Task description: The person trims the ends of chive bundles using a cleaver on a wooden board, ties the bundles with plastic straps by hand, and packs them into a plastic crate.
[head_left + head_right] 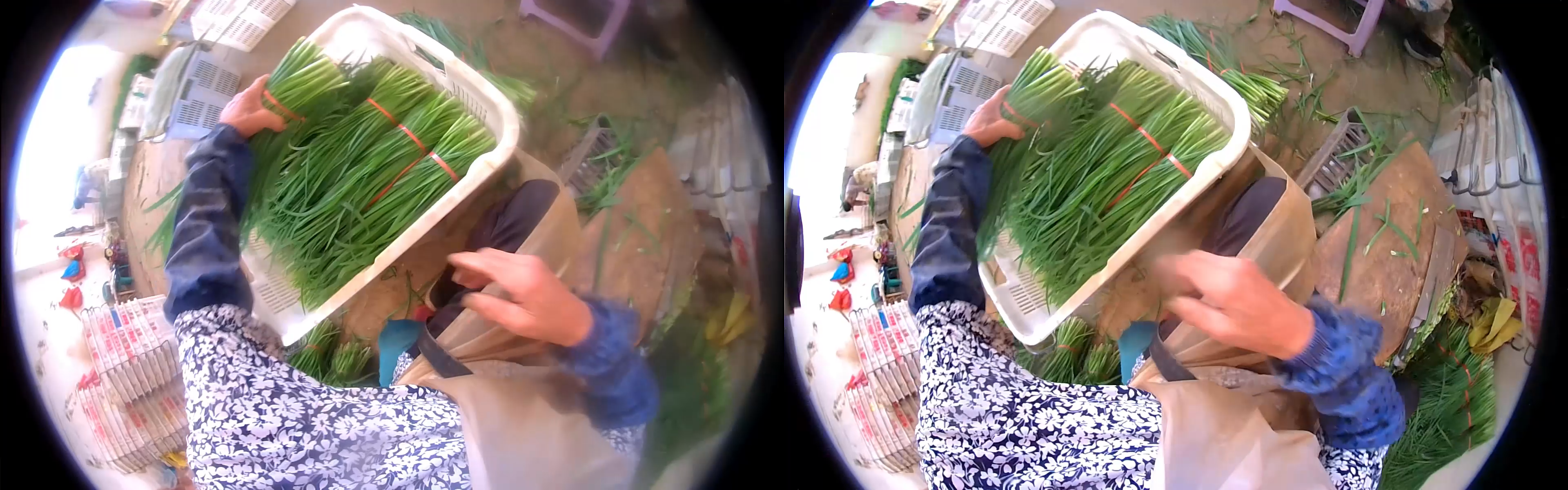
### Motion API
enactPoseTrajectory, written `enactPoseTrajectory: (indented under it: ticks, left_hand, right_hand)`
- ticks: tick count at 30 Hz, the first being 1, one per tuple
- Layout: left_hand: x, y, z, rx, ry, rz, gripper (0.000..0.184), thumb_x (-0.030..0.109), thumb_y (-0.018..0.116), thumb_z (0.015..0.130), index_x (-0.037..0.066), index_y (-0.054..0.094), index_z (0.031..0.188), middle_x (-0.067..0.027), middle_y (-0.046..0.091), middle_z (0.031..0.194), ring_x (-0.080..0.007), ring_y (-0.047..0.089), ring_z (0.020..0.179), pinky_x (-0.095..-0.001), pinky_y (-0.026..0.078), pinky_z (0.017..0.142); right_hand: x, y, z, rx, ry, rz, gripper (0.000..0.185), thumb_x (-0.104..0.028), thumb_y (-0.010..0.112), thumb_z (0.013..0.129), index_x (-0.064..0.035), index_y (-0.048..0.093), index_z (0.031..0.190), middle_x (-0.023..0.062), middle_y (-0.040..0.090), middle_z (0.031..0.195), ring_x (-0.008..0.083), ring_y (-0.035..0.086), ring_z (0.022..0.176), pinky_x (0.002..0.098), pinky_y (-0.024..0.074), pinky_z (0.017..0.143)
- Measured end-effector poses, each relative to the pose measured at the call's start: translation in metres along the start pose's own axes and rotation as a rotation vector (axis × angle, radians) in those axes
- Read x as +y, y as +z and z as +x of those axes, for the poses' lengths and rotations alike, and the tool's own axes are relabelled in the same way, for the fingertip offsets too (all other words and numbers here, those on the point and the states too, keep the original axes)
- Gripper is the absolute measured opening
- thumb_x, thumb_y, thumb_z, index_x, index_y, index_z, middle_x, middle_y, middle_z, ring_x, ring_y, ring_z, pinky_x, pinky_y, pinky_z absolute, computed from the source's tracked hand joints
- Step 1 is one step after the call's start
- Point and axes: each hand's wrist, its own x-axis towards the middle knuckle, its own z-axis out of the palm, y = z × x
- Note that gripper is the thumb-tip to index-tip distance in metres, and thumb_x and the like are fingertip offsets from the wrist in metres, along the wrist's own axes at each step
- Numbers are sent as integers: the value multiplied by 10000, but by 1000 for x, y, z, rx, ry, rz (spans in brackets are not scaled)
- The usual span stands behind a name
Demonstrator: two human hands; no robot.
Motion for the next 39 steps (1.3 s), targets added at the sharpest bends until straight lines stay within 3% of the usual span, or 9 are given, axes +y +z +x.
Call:
enactPoseTrajectory:
  ticks: [6,8,16,18,20,21,25,34,39]
  left_hand:
    - [11,111,112,85,-11,83,971,305,782,560,28,403,1411,-188,615,1197,-323,579,1132,-370,441,967]
    - [16,140,124,41,-209,33,978,293,791,564,-6,397,1407,-203,600,1226,-318,562,1171,-353,430,986]
    - [-16,165,153,140,-169,-315,960,293,811,564,-25,421,1383,-197,630,1184,-312,588,1136,-328,422,995]
    - [-18,164,159,53,-121,-397,932,345,798,579,-33,450,1357,-203,629,1187,-318,605,1098,-340,436,979]
    - [-23,142,177,-379,-11,-56,892,407,765,614,-46,475,1325,-201,637,1163,-338,607,1077,-369,448,967]
    - [9,130,168,-193,-115,277,868,501,725,670,-37,490,1309,-211,638,1156,-359,600,1079,-385,454,961]
    - [48,194,192,137,-80,51,920,682,569,764,-18,468,1353,-263,521,1328,-387,489,1243,-418,382,1053]
    - [113,309,166,160,317,-54,721,528,554,863,9,462,1355,-232,501,1355,-346,487,1258,-438,371,1065]
    - [101,302,168,174,355,-12,682,483,540,880,6,456,1361,-228,495,1364,-338,485,1259,-430,372,1064]
  right_hand:
    - [-2,-30,-30,105,337,127,431,-37,617,808,38,544,1226,160,654,986,252,674,883,328,527,803]
    - [0,-32,-40,247,378,186,430,-71,637,820,33,552,1229,163,660,986,254,674,871,334,526,805]
    - [14,-36,-47,323,489,380,485,-211,680,873,32,530,1265,179,659,985,255,664,851,341,533,758]
    - [19,-28,-49,329,463,385,504,-223,689,871,33,523,1272,178,658,983,255,663,844,334,534,743]
    - [21,-31,-51,347,454,350,506,-226,696,867,30,527,1269,173,660,985,255,664,851,335,535,751]
    - [21,-34,-53,347,448,297,506,-203,701,852,34,534,1267,174,662,996,250,666,866,335,535,770]
    - [-2,-33,-82,452,664,354,514,-119,679,806,40,540,1275,149,671,1027,227,667,903,345,532,816]
    - [3,-16,-114,738,550,111,437,-97,672,846,19,547,1248,105,663,1015,188,663,862,322,544,748]
    - [-48,6,-169,1252,669,-43,359,40,593,874,31,564,1232,129,669,990,194,669,872,309,545,774]
